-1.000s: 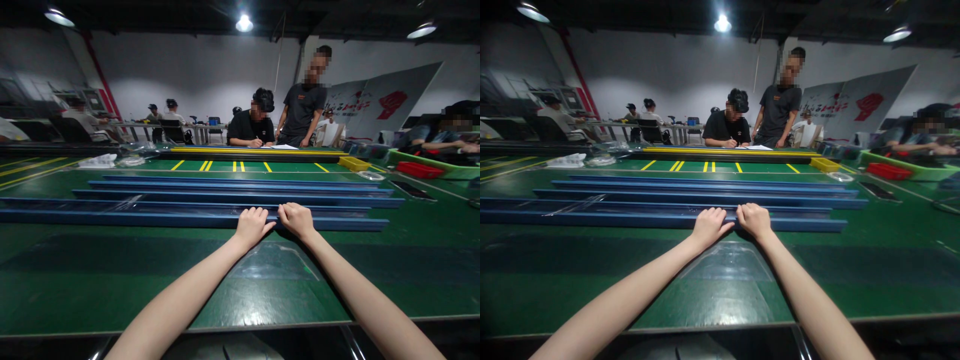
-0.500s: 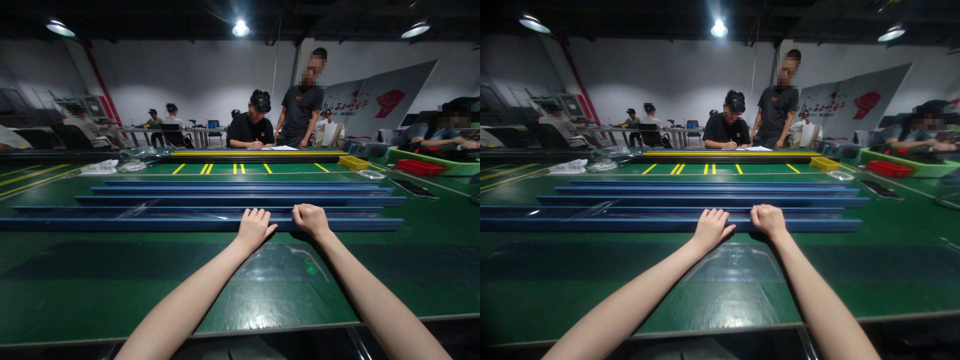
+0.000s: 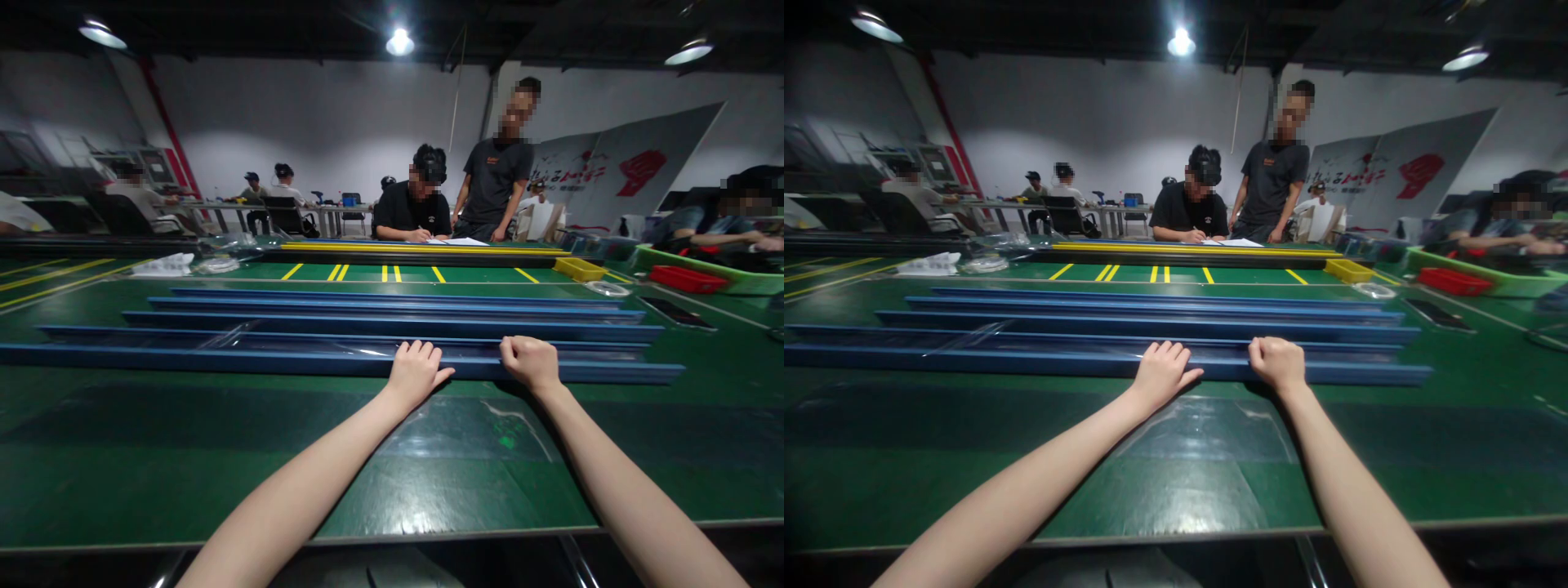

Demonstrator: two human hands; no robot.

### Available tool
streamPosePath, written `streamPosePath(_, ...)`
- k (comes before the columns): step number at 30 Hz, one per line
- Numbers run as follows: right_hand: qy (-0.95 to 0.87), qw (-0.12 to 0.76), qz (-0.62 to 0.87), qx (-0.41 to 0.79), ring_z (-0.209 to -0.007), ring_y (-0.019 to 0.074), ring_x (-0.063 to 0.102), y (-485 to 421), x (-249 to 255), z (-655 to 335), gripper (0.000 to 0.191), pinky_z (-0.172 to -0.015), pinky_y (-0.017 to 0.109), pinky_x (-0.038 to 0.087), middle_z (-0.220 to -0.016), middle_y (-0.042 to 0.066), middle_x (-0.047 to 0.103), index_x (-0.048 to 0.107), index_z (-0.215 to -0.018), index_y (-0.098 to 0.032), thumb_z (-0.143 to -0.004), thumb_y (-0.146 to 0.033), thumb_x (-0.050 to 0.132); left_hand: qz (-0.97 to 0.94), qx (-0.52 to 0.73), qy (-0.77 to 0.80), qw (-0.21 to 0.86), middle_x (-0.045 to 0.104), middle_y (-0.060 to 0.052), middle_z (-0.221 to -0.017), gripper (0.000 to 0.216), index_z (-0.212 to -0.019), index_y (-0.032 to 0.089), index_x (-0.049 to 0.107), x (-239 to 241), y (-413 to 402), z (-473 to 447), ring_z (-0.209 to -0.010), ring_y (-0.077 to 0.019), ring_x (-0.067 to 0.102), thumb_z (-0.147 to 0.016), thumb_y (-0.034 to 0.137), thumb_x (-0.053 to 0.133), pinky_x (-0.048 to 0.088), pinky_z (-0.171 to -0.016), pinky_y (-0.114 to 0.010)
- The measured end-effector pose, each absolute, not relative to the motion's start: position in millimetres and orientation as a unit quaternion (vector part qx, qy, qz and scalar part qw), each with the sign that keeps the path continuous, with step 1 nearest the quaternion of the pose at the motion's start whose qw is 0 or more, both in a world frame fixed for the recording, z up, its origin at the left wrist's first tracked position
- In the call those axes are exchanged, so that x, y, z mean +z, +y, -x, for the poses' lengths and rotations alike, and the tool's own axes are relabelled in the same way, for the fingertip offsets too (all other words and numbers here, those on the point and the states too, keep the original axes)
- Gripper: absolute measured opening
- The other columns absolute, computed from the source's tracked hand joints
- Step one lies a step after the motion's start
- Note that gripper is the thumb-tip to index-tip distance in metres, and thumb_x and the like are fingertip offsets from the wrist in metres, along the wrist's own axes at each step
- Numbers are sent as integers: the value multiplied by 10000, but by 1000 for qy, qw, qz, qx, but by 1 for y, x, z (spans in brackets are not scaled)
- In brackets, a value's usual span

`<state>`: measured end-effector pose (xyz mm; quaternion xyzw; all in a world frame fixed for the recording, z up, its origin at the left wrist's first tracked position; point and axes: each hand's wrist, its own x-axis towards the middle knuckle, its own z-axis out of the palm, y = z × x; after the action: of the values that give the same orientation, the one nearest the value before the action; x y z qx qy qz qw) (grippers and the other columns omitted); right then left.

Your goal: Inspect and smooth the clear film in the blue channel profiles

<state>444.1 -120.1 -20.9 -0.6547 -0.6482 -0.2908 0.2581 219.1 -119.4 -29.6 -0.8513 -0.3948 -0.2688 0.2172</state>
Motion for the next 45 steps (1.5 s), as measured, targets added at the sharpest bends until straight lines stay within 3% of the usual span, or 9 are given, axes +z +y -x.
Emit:
streamPosePath(25, -649, 234, 674, -263, -475, 116, 478, -121, -18, -443, 413, -467, 228, 177, -532, 65, 610, 556, -455, -154, -763, -322, 339, 861, -255, -407, 168, 625, -44, -689, 356, -711, 155, 541, -29, -118, -221, -662, -184, 555, -789, 492, 456, 299, -601, -301)
streamPosePath(45, -654, 247, 652, -293, -496, 94, 461, -124, -16, -428, 430, -458, 225, 168, -535, 43, 582, 545, -478, -153, -805, -326, 326, 860, -263, -398, 181, 607, -45, -736, 322, -779, 163, 532, -30, -120, -220, -699, -183, 544, -803, 471, 440, 291, -616, -307)
